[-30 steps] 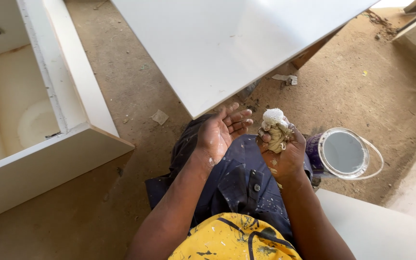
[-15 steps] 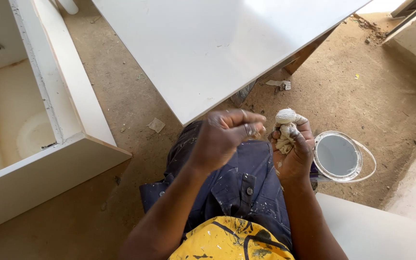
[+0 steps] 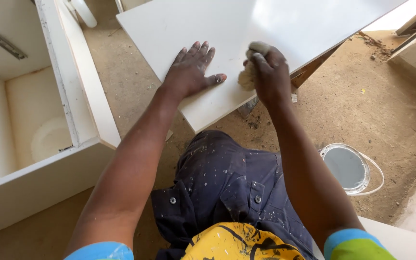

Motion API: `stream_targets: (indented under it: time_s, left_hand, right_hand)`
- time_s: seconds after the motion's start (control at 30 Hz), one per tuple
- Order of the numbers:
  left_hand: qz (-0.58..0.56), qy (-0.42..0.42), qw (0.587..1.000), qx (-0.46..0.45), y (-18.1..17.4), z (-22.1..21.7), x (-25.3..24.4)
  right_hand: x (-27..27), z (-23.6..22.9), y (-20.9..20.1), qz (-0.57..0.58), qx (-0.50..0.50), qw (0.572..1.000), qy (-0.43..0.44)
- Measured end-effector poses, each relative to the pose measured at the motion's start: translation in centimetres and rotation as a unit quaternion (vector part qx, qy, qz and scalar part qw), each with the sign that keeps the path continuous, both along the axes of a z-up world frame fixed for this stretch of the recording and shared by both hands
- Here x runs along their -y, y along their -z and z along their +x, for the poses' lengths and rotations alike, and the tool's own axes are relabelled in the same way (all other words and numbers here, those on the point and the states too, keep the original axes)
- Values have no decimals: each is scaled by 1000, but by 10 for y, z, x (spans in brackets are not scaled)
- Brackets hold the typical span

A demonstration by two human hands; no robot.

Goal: Applying white filler or putty to the edges and surfaces of furniture panels to smooth them out before finishing.

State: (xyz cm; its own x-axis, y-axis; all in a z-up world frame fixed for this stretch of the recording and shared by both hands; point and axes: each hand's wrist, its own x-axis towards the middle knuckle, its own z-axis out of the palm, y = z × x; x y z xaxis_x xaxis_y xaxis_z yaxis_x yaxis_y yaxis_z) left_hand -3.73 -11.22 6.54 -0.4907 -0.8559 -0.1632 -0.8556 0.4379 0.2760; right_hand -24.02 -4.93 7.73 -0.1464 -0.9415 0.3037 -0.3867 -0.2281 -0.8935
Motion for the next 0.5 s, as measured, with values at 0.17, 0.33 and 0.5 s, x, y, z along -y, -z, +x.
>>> stream_targets:
  time_s: [0.17,0.33,0.5]
  left_hand:
    - [-33,-3,999,39,-6,-3,-7]
    - [-26,-15,999,45,-8,-8,-12]
    - [-42,-8,998,49,-3,-11,-11]
  right_hand:
    - [40,8,-2,189,-169,967,33]
    - [40,19,-13,200,-266,942,48]
    - [30,13,-18,232,-278,932,1]
